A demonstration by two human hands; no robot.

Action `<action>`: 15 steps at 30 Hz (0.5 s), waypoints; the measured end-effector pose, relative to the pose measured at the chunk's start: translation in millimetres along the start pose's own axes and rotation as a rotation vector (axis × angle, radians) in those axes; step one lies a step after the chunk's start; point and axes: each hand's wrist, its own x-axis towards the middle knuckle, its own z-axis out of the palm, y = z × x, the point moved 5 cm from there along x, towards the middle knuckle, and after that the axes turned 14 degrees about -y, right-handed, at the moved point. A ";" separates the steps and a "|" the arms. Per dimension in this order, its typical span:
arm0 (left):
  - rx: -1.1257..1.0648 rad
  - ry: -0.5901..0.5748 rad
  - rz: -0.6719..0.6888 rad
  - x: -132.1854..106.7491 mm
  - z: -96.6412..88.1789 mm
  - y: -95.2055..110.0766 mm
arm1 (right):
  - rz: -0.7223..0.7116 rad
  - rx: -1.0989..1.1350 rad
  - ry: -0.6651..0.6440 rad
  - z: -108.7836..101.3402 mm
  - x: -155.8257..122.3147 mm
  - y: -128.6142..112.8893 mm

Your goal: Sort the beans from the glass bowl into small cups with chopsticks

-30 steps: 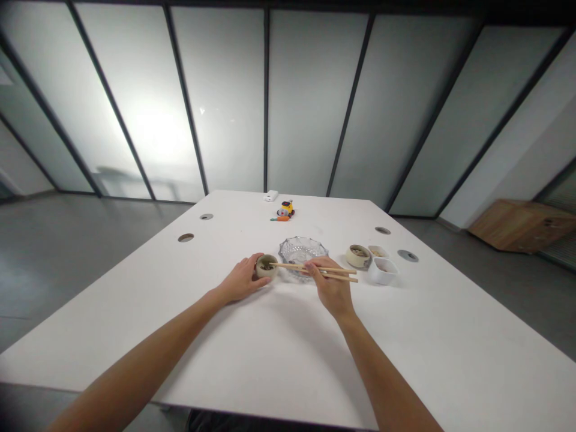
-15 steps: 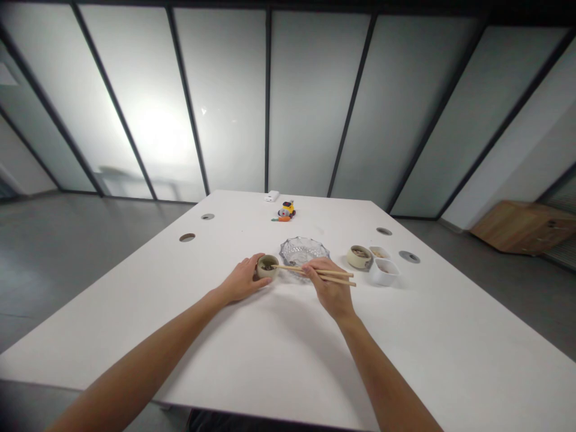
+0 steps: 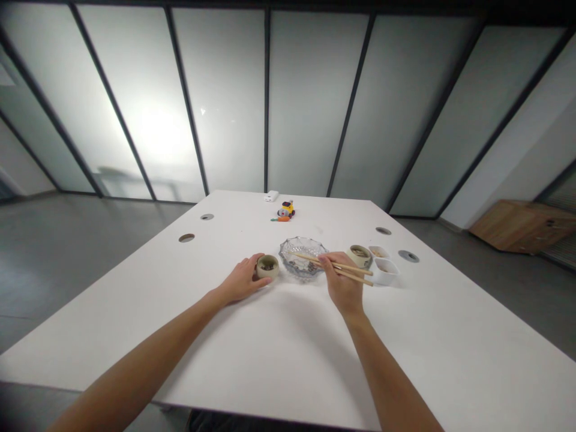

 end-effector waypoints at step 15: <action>0.005 -0.026 -0.007 -1.8 -1.7 4.6 | -0.061 -0.141 -0.153 -8.6 6.3 27.7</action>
